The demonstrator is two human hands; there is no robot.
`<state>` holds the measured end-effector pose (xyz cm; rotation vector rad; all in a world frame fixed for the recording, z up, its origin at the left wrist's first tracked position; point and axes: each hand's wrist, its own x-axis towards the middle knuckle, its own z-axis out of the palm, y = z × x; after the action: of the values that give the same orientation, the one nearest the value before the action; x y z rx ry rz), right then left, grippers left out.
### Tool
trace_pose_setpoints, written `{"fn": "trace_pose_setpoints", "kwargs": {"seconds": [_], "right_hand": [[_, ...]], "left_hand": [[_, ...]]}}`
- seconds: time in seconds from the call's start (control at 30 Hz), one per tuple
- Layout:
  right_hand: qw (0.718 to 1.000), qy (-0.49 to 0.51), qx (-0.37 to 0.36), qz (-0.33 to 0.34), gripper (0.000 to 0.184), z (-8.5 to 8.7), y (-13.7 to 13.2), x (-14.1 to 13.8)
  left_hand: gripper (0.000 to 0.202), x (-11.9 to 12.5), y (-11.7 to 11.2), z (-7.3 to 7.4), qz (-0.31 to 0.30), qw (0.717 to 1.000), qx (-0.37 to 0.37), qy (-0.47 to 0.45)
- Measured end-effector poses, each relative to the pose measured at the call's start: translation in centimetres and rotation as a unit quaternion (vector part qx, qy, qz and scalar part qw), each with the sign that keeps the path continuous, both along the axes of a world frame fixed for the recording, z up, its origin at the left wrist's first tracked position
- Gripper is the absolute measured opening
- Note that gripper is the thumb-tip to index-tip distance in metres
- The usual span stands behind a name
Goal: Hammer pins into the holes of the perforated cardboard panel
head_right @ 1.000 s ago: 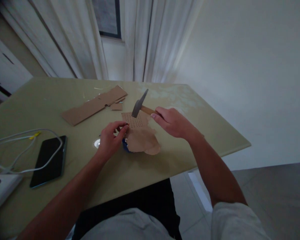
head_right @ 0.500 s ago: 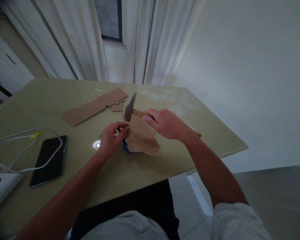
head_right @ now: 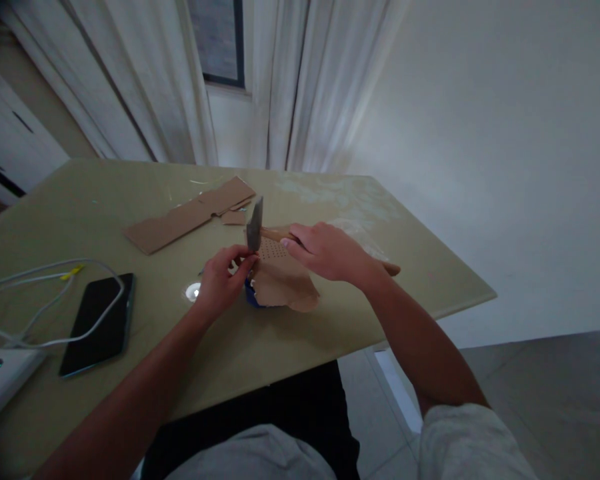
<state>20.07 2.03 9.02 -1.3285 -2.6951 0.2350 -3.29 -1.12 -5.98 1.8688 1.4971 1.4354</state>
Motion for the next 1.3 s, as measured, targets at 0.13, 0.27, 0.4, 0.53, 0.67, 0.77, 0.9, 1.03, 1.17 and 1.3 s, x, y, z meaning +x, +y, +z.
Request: {"fn": "trace_pose_setpoints", "kwargs": {"seconds": [0.13, 0.27, 0.4, 0.53, 0.67, 0.77, 0.9, 1.03, 1.17, 1.3], "right_hand": [[1.000, 0.013, -0.005, -0.006, 0.038, 0.29, 0.02, -0.02], [0.999, 0.053, -0.003, -0.009, 0.042, 0.71, -0.25, -0.06], [1.000, 0.012, -0.012, -0.003, 0.039, 0.33, -0.29, -0.24], [1.000, 0.018, -0.004, -0.008, 0.039, 0.40, -0.20, 0.01], [0.998, 0.052, 0.011, -0.013, 0.043, 0.63, -0.21, 0.19], [1.000, 0.026, 0.003, -0.010, 0.041, 0.21, -0.20, 0.04], [1.000, 0.003, 0.002, -0.009, 0.038, -0.18, -0.21, 0.02], [0.999, 0.047, 0.010, -0.019, 0.041, 0.09, -0.33, 0.20], [1.000, 0.008, 0.003, -0.012, 0.039, 0.07, -0.44, 0.00], [1.000, -0.010, 0.003, -0.014, 0.038, 0.30, -0.58, -0.01]], "left_hand": [[0.016, 0.00, 0.09, -0.17, -0.003, 1.000, -0.006, -0.002], [0.016, -0.07, 0.05, -0.05, -0.011, 1.000, -0.012, -0.007], [0.015, -0.07, 0.02, 0.04, -0.010, 1.000, -0.009, -0.004], [0.016, -0.07, 0.10, -0.14, -0.007, 1.000, -0.010, -0.011], [0.017, -0.08, 0.16, -0.29, -0.007, 1.000, -0.007, -0.009], [0.017, -0.02, 0.14, -0.28, -0.005, 1.000, -0.007, -0.006], [0.017, 0.01, 0.12, -0.29, -0.010, 1.000, 0.001, -0.013], [0.017, -0.07, 0.16, -0.37, -0.010, 1.000, 0.002, -0.014], [0.017, -0.08, 0.19, -0.36, -0.006, 1.000, -0.007, -0.014], [0.017, -0.12, 0.15, -0.28, -0.013, 1.000, -0.009, -0.009]]}}
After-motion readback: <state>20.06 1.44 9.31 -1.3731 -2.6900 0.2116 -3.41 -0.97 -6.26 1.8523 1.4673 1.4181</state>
